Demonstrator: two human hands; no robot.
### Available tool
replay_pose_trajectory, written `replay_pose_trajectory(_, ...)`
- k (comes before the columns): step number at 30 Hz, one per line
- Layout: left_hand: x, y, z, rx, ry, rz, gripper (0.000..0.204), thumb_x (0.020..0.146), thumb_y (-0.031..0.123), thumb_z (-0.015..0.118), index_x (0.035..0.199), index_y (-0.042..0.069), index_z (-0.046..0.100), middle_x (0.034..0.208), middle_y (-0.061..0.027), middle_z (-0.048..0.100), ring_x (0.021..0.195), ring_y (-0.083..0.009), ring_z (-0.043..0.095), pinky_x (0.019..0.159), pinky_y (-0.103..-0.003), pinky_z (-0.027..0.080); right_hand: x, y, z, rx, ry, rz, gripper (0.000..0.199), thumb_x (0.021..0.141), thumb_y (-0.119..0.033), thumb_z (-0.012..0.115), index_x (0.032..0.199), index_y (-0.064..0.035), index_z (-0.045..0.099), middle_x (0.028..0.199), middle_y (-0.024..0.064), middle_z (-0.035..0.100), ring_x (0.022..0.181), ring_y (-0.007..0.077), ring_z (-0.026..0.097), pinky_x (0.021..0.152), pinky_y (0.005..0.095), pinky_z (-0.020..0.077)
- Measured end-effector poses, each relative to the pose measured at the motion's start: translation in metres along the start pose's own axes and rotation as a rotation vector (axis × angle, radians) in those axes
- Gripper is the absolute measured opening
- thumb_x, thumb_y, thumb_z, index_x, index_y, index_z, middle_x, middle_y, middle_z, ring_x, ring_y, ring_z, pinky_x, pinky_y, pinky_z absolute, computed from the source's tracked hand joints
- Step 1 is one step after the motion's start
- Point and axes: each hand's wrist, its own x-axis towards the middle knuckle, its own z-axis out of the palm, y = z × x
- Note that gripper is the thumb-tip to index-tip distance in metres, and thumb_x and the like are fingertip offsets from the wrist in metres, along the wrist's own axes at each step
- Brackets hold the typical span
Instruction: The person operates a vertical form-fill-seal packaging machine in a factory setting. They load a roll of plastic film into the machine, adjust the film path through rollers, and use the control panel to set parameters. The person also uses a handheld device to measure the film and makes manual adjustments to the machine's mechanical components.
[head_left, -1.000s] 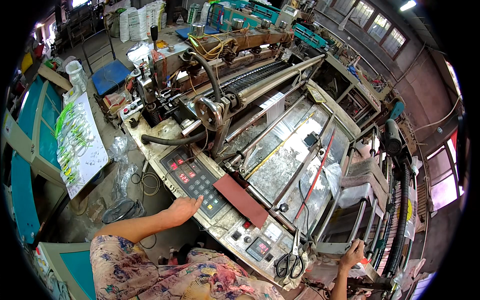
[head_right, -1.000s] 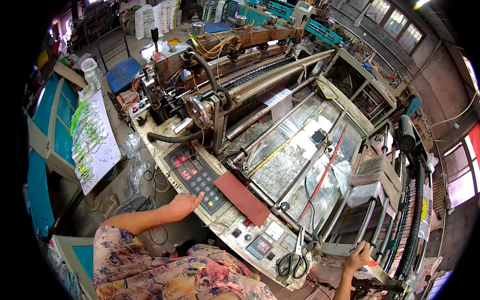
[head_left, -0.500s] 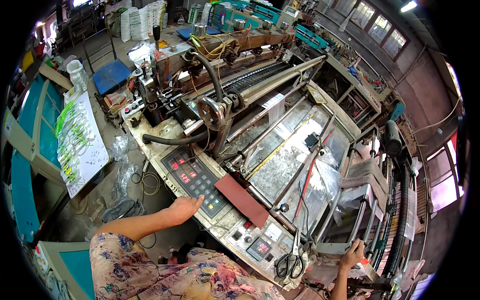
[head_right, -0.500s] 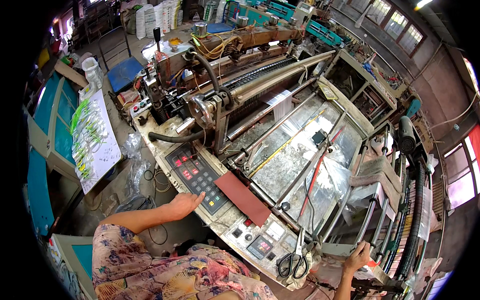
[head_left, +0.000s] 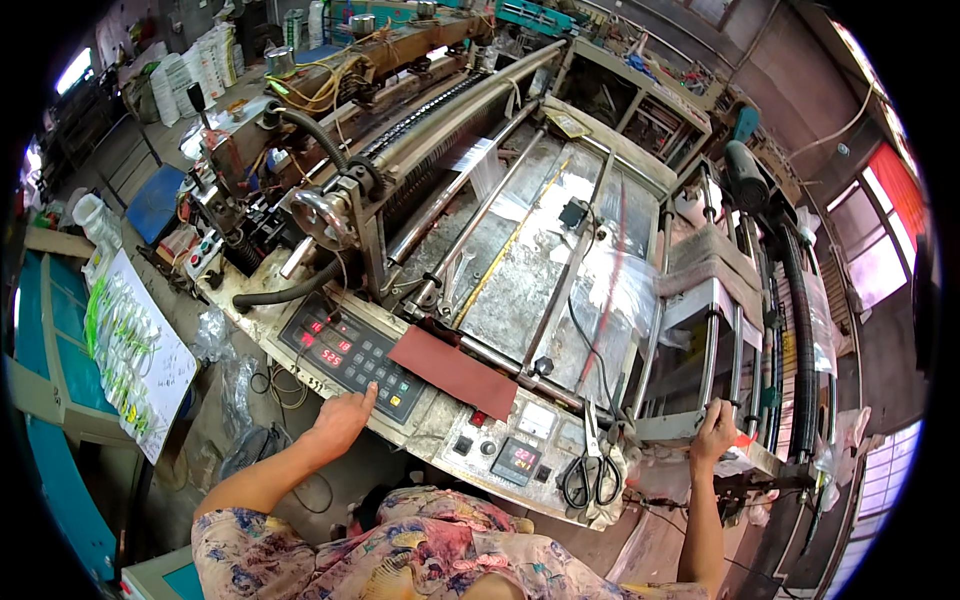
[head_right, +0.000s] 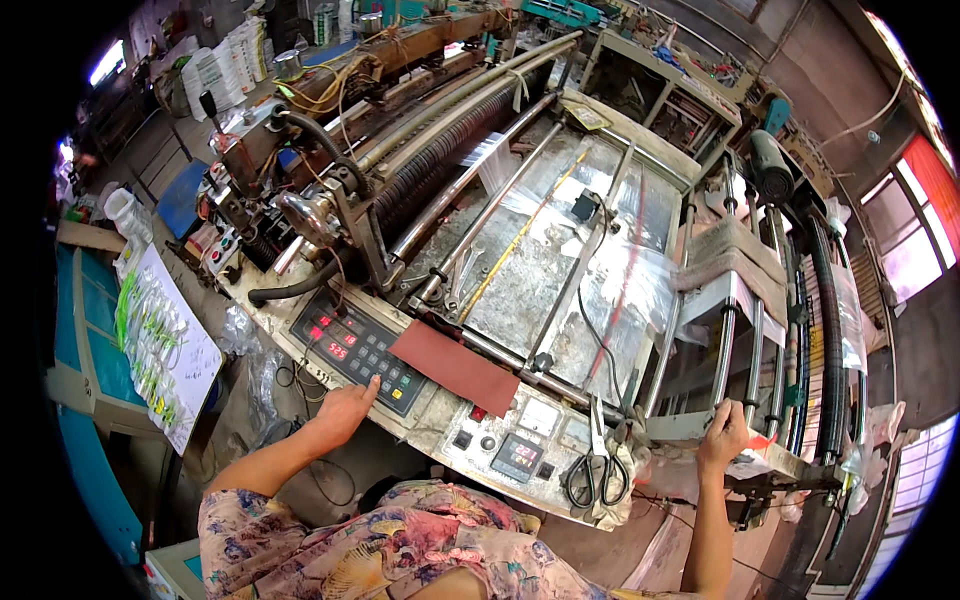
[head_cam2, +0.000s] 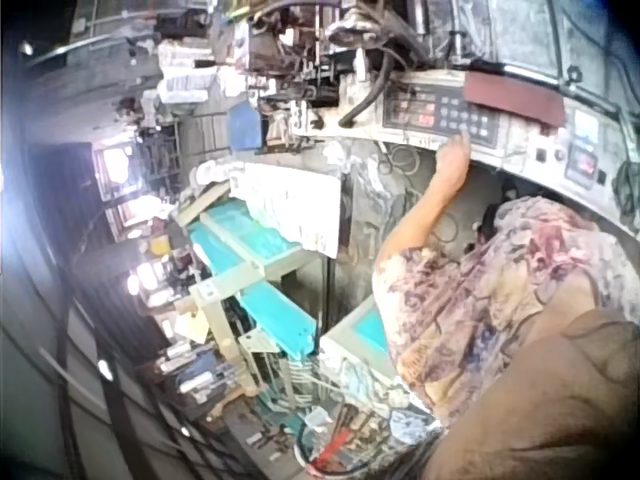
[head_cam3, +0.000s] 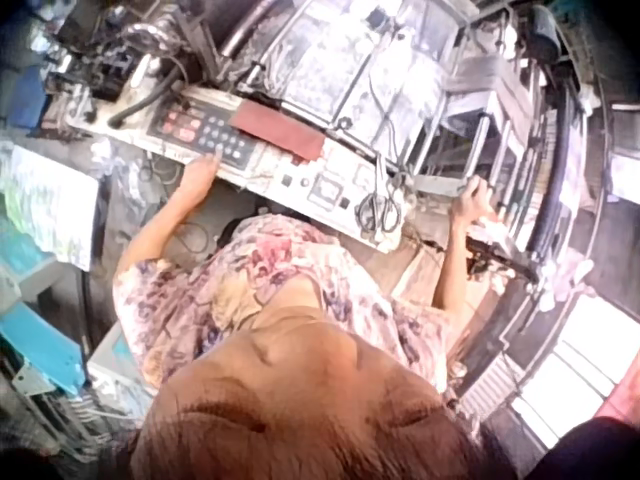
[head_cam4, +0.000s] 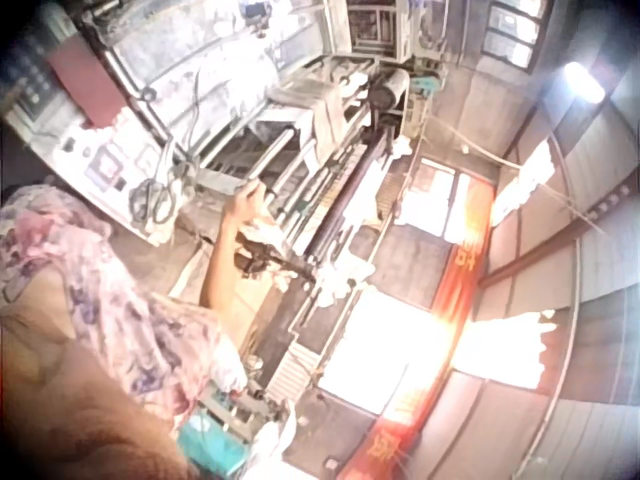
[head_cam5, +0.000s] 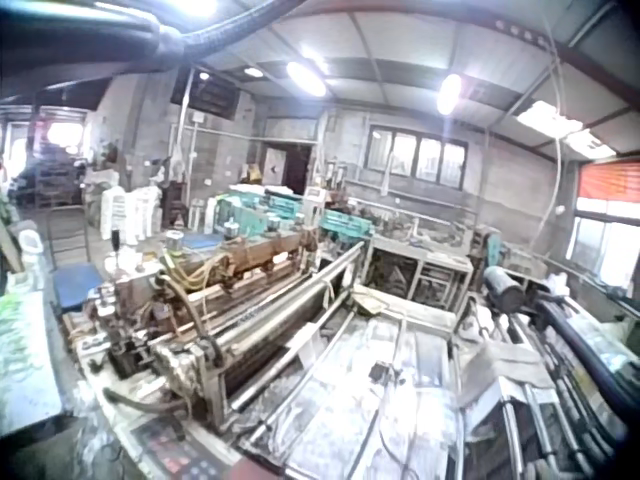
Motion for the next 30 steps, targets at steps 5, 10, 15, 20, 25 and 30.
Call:
replay_pose_trajectory(5,0.0004,-0.0012,0.0051,0.078,0.016,0.02,0.071,0.073,0.004,0.064,0.139,-0.004,0.041,0.089,-0.009,0.06,0.081,-0.0228,0.061,0.065,-0.033,0.053,-0.0009,0.0018,0.0006,0.018,-0.009,-0.003,0.023,0.098,-0.015,0.05,0.081,-0.0002,0.055,0.065,0.0106,0.052,0.055,0.0206,0.048,0.053,0.0333,0.0386)
replay_pose_trajectory(10,0.0004,-0.0001,0.005,0.028,0.002,-0.005,0.072,0.072,0.001,0.061,0.14,-0.005,0.038,0.09,-0.011,0.059,0.083,-0.0263,0.06,0.069,-0.035,0.051,-0.0009,-0.0028,0.0,0.031,-0.009,0.009,0.023,0.098,-0.014,0.05,0.08,0.0001,0.056,0.066,0.0094,0.054,0.056,0.0183,0.05,0.054,0.0317,0.0399)
replay_pose_trajectory(15,-0.0001,0.0025,0.0006,0.057,-0.012,-0.013,0.072,0.073,0.002,0.061,0.14,-0.005,0.038,0.091,-0.0105,0.059,0.083,-0.026,0.06,0.069,-0.035,0.051,-0.0005,-0.0011,0.0001,0.031,-0.022,0.009,0.022,0.098,-0.014,0.05,0.082,-0.0002,0.057,0.066,0.0096,0.055,0.056,0.0183,0.051,0.055,0.0318,0.0403)
replay_pose_trajectory(20,-0.0003,0.0028,0.0008,0.064,0.013,-0.008,0.071,0.073,0.003,0.061,0.14,-0.005,0.039,0.09,-0.0099,0.058,0.082,-0.0251,0.06,0.067,-0.035,0.051,-0.0009,-0.0004,-0.0005,0.011,-0.017,0.016,0.022,0.098,-0.014,0.05,0.083,-0.0007,0.059,0.066,0.0107,0.056,0.056,0.0198,0.051,0.054,0.0331,0.0404)
replay_pose_trajectory(25,-0.0002,0.0029,-0.0015,0.071,0.031,-0.004,0.068,0.074,0.004,0.06,0.139,-0.005,0.04,0.087,-0.0095,0.057,0.08,-0.0244,0.06,0.065,-0.034,0.051,-0.0006,0.0005,0.0003,0.006,-0.02,-0.007,0.022,0.098,-0.015,0.05,0.083,-0.0006,0.058,0.066,0.0114,0.055,0.055,0.0217,0.051,0.053,0.0342,0.0399)
replay_pose_trajectory(30,-0.0005,0.0013,0.0043,0.044,0.07,0.0,0.065,0.077,0.005,0.058,0.138,-0.006,0.041,0.085,-0.0095,0.057,0.077,-0.0244,0.06,0.065,-0.035,0.051,0.0003,-0.004,-0.0011,0.0,-0.018,-0.013,0.023,0.098,-0.015,0.05,0.083,-0.0003,0.057,0.067,0.0116,0.055,0.056,0.0224,0.051,0.055,0.0344,0.0401)
